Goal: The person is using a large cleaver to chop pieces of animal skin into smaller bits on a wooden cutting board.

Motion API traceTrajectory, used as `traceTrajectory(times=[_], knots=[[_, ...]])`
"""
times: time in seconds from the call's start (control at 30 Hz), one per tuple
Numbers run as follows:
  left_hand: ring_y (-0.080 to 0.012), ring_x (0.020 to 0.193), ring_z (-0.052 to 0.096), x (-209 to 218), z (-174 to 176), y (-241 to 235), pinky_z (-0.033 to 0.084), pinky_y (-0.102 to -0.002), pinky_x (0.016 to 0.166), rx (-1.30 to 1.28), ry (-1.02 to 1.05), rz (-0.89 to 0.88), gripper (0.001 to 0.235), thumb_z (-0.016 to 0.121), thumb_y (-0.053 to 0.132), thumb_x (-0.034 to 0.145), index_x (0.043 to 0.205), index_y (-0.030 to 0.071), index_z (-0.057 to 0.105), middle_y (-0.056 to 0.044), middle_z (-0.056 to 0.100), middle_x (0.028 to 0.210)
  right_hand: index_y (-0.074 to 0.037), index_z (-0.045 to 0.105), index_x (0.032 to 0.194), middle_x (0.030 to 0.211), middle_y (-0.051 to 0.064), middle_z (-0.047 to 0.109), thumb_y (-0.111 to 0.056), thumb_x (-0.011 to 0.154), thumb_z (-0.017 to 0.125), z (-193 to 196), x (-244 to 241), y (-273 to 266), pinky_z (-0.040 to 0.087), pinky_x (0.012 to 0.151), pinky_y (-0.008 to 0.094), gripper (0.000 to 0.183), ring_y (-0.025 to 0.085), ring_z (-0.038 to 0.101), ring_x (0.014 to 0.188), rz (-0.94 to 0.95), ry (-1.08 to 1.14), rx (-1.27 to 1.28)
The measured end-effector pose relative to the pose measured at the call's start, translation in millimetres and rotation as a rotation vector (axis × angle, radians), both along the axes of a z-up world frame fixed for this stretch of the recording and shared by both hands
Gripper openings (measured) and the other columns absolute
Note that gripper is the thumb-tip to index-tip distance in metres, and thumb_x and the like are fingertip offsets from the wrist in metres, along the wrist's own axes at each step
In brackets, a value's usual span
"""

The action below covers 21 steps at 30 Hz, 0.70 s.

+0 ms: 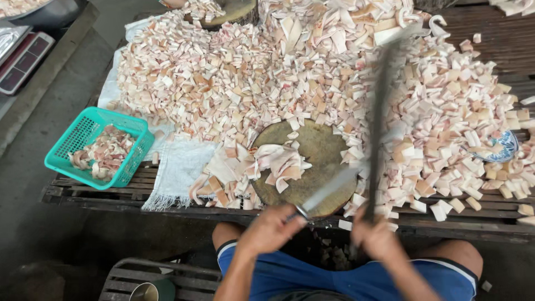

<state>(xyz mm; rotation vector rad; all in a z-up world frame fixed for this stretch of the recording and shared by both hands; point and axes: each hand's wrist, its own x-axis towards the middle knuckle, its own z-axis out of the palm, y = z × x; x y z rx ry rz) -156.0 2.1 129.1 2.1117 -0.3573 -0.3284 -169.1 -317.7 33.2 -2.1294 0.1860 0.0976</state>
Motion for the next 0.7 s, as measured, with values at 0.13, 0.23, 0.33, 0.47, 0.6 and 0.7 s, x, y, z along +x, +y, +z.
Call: traceTrajectory(times=[0.13, 0.23, 0.33, 0.47, 0.6, 0.7], knots=[[-0.0326, 0.063, 0.07, 66.6, -55.6, 68.1, 0.054, -0.044, 0.061, 0.101, -0.005, 0.427, 0.039, 0.059, 0.041, 0.095, 0.103, 0.004, 0.067, -0.016, 0.072, 0.074, -0.001, 0.066, 0.085, 0.059, 0.003, 0.059, -0.003, 0.071, 0.072, -69.5, -46.9, 24.9, 0.045, 0.045, 0.032, 0.016, 0.014, 0.054, 0.047, 0.128, 0.394, 0.363], [-0.0406, 0.08, 0.074, 111.0, -115.5, 116.9, 0.057, -0.047, 0.078, 0.232, -0.057, 0.616, 0.048, 0.055, 0.042, 0.102, 0.1, -0.004, 0.07, -0.029, 0.076, 0.085, -0.001, 0.061, 0.085, 0.055, 0.005, 0.056, -0.003, 0.074, 0.066, -100.7, -71.8, 16.7, 0.042, 0.04, 0.034, 0.012, 0.017, 0.05, 0.041, 0.063, 0.465, 0.49], [-0.0476, 0.1, 0.065, 144.6, -142.4, 130.9, 0.05, -0.054, 0.087, 0.464, -0.142, 0.673, 0.047, 0.059, 0.042, 0.098, 0.107, -0.004, 0.067, -0.031, 0.069, 0.107, 0.001, 0.055, 0.084, 0.051, 0.012, 0.054, -0.002, 0.074, 0.064, -86.7, -33.9, 10.3, 0.04, 0.037, 0.037, 0.014, 0.022, 0.049, 0.036, 0.031, 0.431, 0.657], [-0.0467, 0.105, 0.062, 142.7, -136.3, 103.5, 0.047, -0.054, 0.094, 0.645, -0.318, 0.749, 0.043, 0.064, 0.033, 0.094, 0.109, -0.007, 0.066, -0.031, 0.066, 0.114, -0.001, 0.057, 0.091, 0.054, 0.011, 0.052, -0.015, 0.085, 0.067, -58.2, -27.5, 13.4, 0.041, 0.039, 0.037, 0.019, 0.021, 0.049, 0.039, -0.066, 0.562, 0.628], [-0.0421, 0.115, 0.06, 130.9, -105.9, 31.5, 0.049, -0.052, 0.101, 0.405, -0.672, 0.465, 0.047, 0.07, 0.026, 0.088, 0.124, -0.005, 0.064, -0.025, 0.067, 0.121, -0.011, 0.056, 0.103, 0.058, 0.01, 0.051, -0.04, 0.095, 0.064, -61.1, -25.9, 19.9, 0.037, 0.04, 0.036, 0.031, 0.021, 0.046, 0.04, -0.247, 0.664, 0.704], [-0.0403, 0.117, 0.059, 132.0, -96.7, -2.8, 0.047, -0.055, 0.096, 0.472, -0.563, 0.371, 0.047, 0.069, 0.019, 0.083, 0.127, 0.002, 0.065, -0.019, 0.069, 0.122, -0.002, 0.053, 0.106, 0.073, 0.015, 0.067, -0.028, 0.097, 0.061, -78.2, -25.9, 18.8, 0.047, 0.045, 0.036, 0.029, 0.024, 0.06, 0.049, -0.14, 0.492, 0.695]])
